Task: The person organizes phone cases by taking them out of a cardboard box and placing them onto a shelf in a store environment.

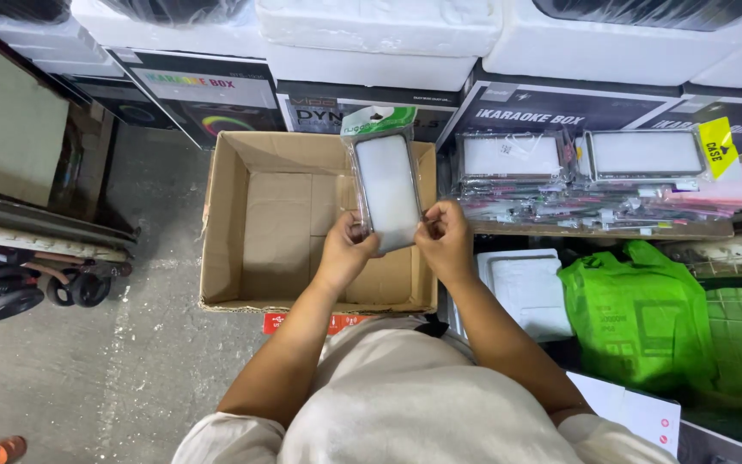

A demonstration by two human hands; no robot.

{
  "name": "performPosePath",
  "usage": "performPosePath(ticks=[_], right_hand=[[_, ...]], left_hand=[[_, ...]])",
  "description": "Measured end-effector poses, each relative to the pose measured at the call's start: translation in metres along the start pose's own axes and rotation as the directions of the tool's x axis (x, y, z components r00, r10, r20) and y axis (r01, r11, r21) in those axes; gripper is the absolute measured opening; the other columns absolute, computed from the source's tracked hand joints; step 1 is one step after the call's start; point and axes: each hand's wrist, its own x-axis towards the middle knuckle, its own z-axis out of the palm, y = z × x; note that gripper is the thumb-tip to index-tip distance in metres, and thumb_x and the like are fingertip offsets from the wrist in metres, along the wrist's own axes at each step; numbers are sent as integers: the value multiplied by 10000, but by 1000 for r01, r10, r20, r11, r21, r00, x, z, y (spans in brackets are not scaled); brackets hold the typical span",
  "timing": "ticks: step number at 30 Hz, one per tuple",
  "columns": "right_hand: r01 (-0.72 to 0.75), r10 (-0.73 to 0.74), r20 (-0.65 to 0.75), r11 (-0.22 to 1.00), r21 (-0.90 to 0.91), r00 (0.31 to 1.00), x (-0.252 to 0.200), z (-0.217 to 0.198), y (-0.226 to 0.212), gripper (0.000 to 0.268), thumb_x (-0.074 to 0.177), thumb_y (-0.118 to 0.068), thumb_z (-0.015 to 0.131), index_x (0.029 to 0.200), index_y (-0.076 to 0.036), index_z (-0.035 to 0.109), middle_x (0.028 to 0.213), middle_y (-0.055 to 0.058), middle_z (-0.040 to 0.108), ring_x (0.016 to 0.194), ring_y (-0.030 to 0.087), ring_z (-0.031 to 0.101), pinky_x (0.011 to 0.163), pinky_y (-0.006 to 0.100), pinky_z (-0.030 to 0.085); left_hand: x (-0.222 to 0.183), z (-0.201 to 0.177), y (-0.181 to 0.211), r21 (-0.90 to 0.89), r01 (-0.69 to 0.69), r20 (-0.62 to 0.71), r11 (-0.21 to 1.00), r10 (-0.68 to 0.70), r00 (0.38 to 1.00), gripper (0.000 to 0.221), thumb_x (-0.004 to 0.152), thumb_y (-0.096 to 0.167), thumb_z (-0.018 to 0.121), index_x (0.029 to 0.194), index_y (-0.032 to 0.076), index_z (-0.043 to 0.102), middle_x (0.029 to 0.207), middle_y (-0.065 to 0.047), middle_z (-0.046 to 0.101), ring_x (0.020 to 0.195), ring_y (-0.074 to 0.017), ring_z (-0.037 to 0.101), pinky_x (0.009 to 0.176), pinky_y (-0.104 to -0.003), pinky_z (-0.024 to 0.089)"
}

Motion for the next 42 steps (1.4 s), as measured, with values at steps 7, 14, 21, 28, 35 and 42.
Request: performPosePath(ticks=[7, 14, 21, 28, 35, 42], right_hand=[[122, -120, 26, 978, -168, 992, -6, 11, -45, 365, 820, -31, 829, 1056, -34, 550, 859, 9, 612, 693, 51, 583, 586, 218, 487], [77, -76, 16, 982, -169, 997, -3, 2, -22, 467, 755, -20, 850, 1072, -40, 508, 899, 38, 591, 707, 75, 582, 594, 223, 499], [-132, 128, 50, 987, 89, 990, 1, -13, -3, 310, 861, 35, 706, 1087, -30, 504, 938, 40, 611, 725, 56, 580, 631, 214, 479], [47, -31, 88, 983, -176, 996, -7, -10, 2, 312, 922, -40, 734, 1195, -30, 585, 1119, 54, 672, 991, 106, 662, 798, 242, 568], [-132, 79, 289, 977, 168, 954, -13, 19, -33, 532, 965, -148, 696, 1433, -35, 472, 1215, 54, 637, 1069, 144, 640, 887, 284, 559], [-377, 295, 260, 847, 375, 920, -6, 2, -10, 450, 973, -33, 589, 1410, 13, 491, 1222, 149, 678, 1048, 196, 677, 898, 362, 593]], left_hand=[[-18, 31, 46, 444, -5, -176, 896, 93, 980, 536, 778, 128, 852, 1195, -25, 551, 907, -87, 757, 778, -113, 705, 689, -263, 584], [-14, 20, 35, 296, 40, -160, 954, 8, 987, 376, 823, 26, 693, 1174, -34, 575, 868, -101, 749, 735, -156, 719, 660, -306, 609], [-7, 3, -3, -54, -26, 4, 998, 27, 1000, 349, 913, -55, 602, 1255, -15, 549, 966, -91, 736, 834, -155, 688, 713, -298, 587], [-15, 15, 3, -29, -166, 12, 986, 166, 986, 499, 989, -37, 583, 1471, 9, 463, 1105, -115, 754, 955, -125, 691, 823, -269, 566], [-58, 56, 49, 682, -377, -5, 627, 519, 855, 555, 834, 107, 762, 1362, 56, 598, 1241, -189, 700, 1102, -326, 692, 950, -397, 541], [-57, 41, 76, 804, -413, 11, 428, 684, 730, 597, 760, 74, 822, 1320, 57, 618, 1293, -248, 630, 1223, -417, 574, 1021, -460, 450]])
